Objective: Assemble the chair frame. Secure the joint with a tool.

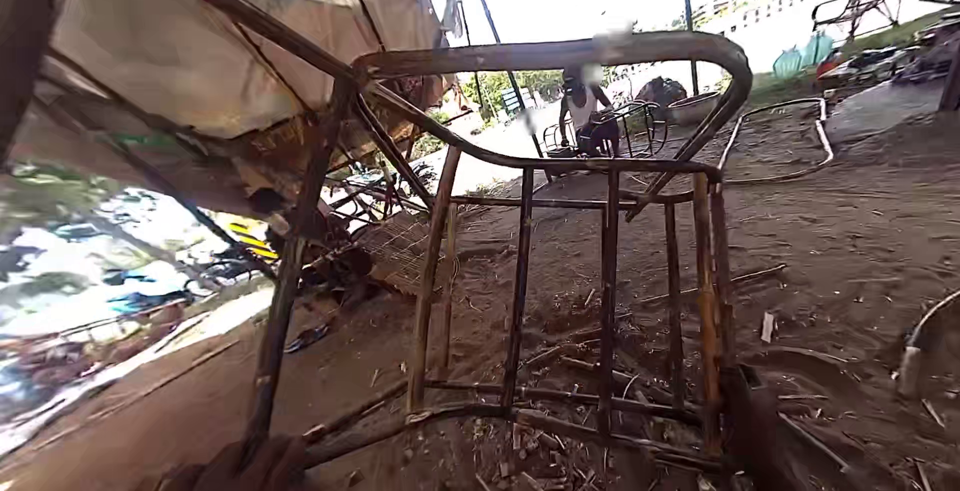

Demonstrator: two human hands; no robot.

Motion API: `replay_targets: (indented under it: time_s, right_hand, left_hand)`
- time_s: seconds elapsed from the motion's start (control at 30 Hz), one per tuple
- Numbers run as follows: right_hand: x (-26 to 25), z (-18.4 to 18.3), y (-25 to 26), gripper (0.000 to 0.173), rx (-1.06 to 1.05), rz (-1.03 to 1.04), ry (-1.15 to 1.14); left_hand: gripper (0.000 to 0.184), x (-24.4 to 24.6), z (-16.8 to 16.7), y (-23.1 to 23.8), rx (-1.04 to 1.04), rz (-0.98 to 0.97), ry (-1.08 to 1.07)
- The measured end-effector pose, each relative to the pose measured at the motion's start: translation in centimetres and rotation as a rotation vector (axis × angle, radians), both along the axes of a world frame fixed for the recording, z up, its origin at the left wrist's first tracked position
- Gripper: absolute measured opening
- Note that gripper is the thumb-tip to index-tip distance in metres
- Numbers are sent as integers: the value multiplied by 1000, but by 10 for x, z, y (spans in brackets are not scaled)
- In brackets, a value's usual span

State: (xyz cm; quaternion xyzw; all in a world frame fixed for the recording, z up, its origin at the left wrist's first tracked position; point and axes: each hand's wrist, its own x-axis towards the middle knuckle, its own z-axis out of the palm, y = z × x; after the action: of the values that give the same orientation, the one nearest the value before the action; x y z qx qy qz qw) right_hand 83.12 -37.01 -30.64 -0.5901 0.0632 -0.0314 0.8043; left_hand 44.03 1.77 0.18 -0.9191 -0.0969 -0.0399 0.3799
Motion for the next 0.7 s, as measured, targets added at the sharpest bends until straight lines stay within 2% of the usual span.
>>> replay_targets:
  time_s: [0.07, 0.1, 0.23, 0.3, 0.4, 0.5, 0.57, 0.6, 0.63, 0.67, 0.7]
  right_hand:
    - [3, -2, 15, 46, -68, -4, -82]
    - [5, -11, 20, 49, -109, -10, -118]
    - [34, -46, 37, 58, -286, -13, -152]
    - [37, -64, 36, 53, -412, -3, -112]
    - [11, -70, 54, 55, -532, 47, -73]
    - [-15, -85, 54, 43, -600, 112, -73]
    - [-38, -65, 47, 40, -770, 210, 20]
    - [-47, -62, 42, 40, -863, 238, -61]
    - [-49, -88, 40, 39, -893, 60, -410]
    - [-65, -58, 46, 38, -945, 138, -299]
    - [-90, 4, 62, 39, -974, 338, 56]
  left_hand:
    - [72, -11, -74, 42, 24, -20, -140]
    - [72, -14, -114, 48, -15, -8, -194]
    - [65, -16, -268, 51, -197, 160, -351]
    - [61, -28, -330, 49, -280, 266, -357]
    - [60, -50, -377, 54, -443, 412, -351]
    - [48, -63, -415, 42, -535, 466, -402]
    - [39, -67, -442, 34, -562, 453, -458]
    - [39, -67, -454, 30, -585, 455, -473]
    - [41, -68, -466, 26, -612, 445, -488]
    - [42, -69, -475, 22, -655, 432, -499]
    - [43, -71, -483, 19, -705, 413, -505]
